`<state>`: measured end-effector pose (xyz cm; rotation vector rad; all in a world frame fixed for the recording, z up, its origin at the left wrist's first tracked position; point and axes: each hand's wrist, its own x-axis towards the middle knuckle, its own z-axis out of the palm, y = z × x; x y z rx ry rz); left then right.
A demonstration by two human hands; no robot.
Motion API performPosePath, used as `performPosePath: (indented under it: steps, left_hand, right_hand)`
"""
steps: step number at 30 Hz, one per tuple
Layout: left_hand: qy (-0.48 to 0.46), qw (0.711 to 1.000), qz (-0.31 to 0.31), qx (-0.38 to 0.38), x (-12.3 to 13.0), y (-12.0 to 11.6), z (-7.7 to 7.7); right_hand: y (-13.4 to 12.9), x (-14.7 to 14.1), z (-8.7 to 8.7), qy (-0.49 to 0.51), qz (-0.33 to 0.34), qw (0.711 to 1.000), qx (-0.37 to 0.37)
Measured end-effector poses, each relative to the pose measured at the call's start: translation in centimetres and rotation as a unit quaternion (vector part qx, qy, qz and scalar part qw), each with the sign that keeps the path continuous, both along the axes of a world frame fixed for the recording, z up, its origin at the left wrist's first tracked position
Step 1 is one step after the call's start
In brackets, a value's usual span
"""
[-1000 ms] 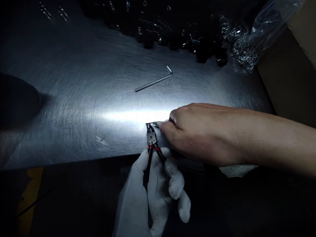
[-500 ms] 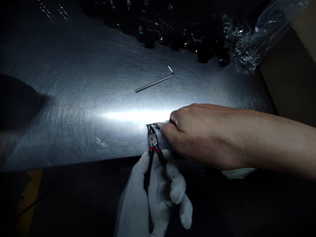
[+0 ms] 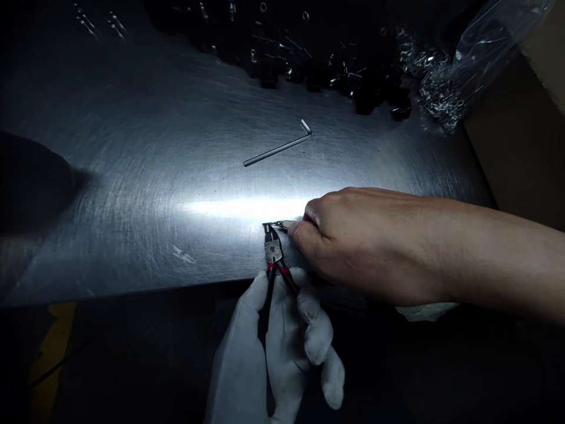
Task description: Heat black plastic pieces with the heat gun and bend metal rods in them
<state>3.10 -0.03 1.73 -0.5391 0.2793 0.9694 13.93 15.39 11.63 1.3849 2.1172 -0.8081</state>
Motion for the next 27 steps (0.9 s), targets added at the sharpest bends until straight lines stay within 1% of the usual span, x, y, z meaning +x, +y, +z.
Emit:
performPosePath:
  steps: [5,11,13,17,21,25,27]
  left_hand:
    - [0.023,1.0,-0.003,-0.007,0.12,-0.13,0.1]
    - [0.024,0.999,0.015,0.024,0.18,-0.02,0.1]
    - [0.029,0.999,0.01,0.033,0.19,-0.09,0.1]
    - [0.012,0.999,0.0,0.041,0.12,-0.31,-0.05]
    - [-0.003,1.0,0.005,0.026,-0.07,-0.27,-0.25]
    - [-0.035,0.999,-0.001,0.018,-0.19,0.09,-0.2]
    - [-0.034,0.999,0.0,0.014,-0.11,0.17,-0.13]
  right_hand:
    - [0.03,-0.21,0.28,-0.012,0.016,0.999,-0.027]
    - [0.04,-0.12,0.21,-0.008,0.016,0.999,-0.031]
    - [0.03,-0.15,0.22,-0.006,0.009,0.999,-0.032]
    - [0.11,-0.23,0.31,-0.01,0.003,0.999,-0.042]
    - [0.23,-0.08,0.28,-0.002,0.003,0.999,-0.046]
    - [0.25,0.0,0.25,0.0,0.004,0.999,-0.045]
    - [0.22,-0.11,0.28,-0.004,0.003,0.999,-0.04]
